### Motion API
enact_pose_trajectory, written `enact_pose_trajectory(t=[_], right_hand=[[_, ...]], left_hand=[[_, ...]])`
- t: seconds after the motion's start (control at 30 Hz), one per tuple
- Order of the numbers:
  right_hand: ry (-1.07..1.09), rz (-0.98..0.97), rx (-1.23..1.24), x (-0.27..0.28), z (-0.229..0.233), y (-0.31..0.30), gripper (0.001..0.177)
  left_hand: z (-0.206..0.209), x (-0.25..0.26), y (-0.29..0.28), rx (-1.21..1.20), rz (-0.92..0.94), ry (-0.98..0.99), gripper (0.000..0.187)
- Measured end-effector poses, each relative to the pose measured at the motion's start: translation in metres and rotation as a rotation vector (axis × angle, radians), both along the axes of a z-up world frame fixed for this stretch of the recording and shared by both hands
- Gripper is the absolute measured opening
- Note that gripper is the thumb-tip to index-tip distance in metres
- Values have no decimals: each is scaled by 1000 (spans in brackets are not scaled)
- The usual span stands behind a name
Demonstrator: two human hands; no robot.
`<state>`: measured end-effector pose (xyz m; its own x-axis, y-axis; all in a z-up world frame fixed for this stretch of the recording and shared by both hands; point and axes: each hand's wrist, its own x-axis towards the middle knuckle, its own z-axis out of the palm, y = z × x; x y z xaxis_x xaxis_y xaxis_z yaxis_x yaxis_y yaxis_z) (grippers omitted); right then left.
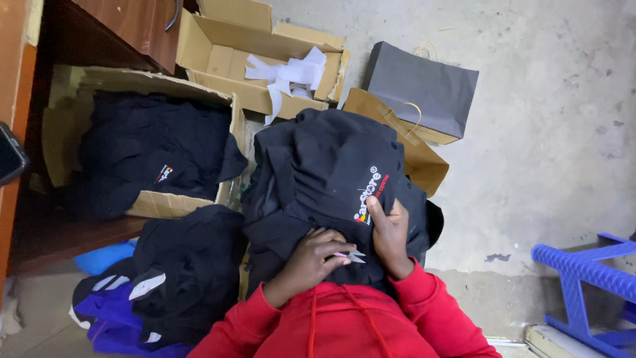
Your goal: The person uses a small pink tool to pick at a logo on a black shirt, then uses scissors to cut a white paper insert out of the shirt's interior.
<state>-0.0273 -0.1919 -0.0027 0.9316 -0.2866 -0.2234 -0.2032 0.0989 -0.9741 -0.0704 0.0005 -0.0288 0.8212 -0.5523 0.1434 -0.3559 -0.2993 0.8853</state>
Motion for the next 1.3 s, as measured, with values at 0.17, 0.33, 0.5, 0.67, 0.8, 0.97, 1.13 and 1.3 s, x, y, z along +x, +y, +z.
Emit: enact_pose_trajectory(t=[0.17,0.33,0.5,0.67,0.8,0.97,1.13,1.3], right_hand=[[-102,-22,-118,0,5,3,25],[-129,-14,-135,-5,10,9,24],[-164,-31,-150,-4,6,11,24],[-170,-72,-67,-5,2,12,22],[-178,-63,-47,-5,6,14,24],[-169,-58,-83,-7,0,13,22],[-153,-52,-134,-7,1,11,28],[-154,-42,-217,-6,6,10,31]], left_hand=[[21,2,16,-348,85,511,29],[40,-5,-8,-145,372,88,45],[47,-2,-20,-86,428,-112,40],[49,-3,-21,-89,461,-163,41],[46,-6,-22,-73,477,-140,39],[39,-7,-24,-89,489,-169,41],[44,-10,-24,-56,434,-208,41],[38,-11,-23,-54,442,-184,43]])
